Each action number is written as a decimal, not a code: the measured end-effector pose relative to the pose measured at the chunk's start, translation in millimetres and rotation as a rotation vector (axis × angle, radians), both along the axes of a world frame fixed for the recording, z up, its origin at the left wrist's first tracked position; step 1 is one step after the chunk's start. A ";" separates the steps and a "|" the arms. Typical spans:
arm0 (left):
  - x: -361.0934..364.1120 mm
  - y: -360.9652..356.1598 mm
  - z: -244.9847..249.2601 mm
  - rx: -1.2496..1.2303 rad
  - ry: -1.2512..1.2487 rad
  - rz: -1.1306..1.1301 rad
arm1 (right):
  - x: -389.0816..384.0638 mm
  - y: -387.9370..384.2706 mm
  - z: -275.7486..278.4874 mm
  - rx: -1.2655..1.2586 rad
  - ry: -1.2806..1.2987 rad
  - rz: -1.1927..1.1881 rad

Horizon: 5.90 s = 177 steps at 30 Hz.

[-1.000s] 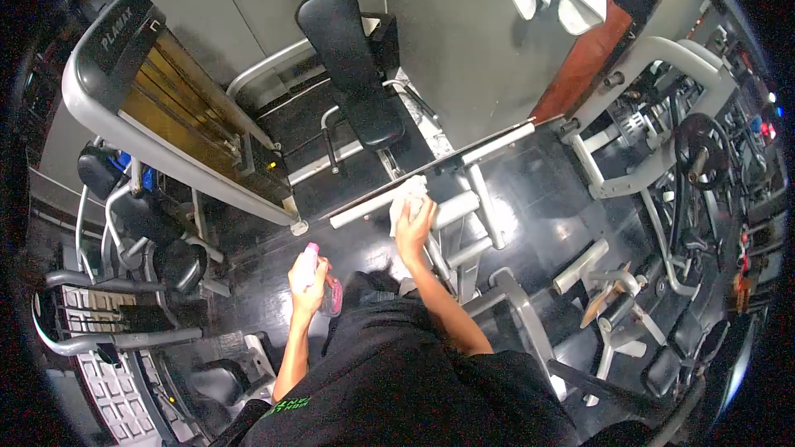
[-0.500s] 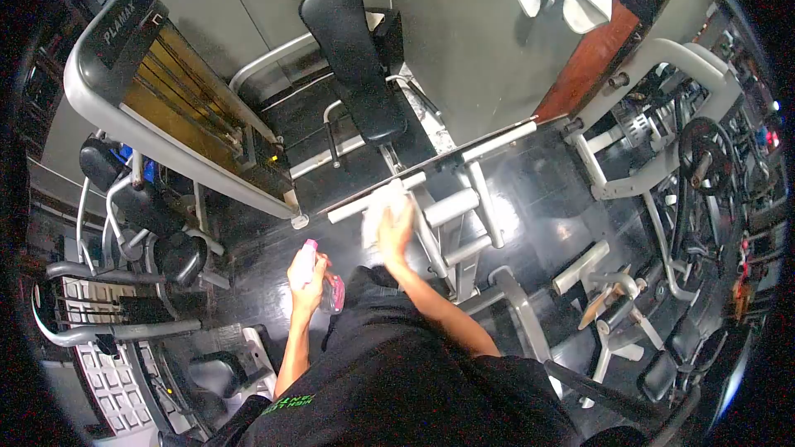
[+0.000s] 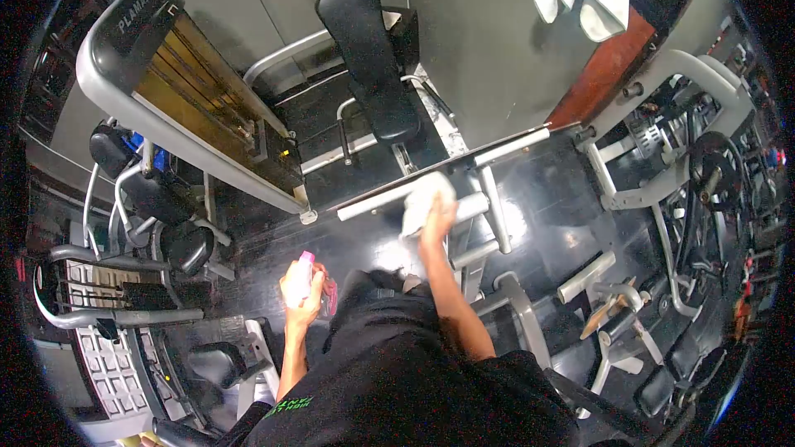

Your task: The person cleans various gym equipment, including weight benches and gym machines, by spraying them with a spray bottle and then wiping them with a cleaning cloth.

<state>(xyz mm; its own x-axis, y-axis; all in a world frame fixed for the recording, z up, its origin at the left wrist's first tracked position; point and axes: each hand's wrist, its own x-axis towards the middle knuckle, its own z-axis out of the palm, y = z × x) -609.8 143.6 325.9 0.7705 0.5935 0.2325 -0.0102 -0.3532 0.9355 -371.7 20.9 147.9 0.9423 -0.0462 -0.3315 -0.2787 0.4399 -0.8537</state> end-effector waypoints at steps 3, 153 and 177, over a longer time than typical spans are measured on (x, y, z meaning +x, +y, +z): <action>4.5 -4.1 -1.1 -0.012 0.032 -0.046 | -2.7 3.5 58.8 -0.230 0.062 -0.081; 32.3 15.7 -19.2 -0.336 0.345 -0.695 | -82.1 -110.6 -3.5 -0.839 -0.183 0.072; 101.3 -68.2 -22.7 -0.278 0.363 -0.461 | 26.7 -82.3 26.7 -1.306 -0.907 0.610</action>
<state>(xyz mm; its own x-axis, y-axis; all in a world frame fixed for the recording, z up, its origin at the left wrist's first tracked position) -508.4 75.5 303.2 0.9615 0.1834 -0.2049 0.2307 -0.1322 0.9640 -345.0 -61.4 174.6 0.7758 0.5813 0.2453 0.6148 -0.6091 -0.5009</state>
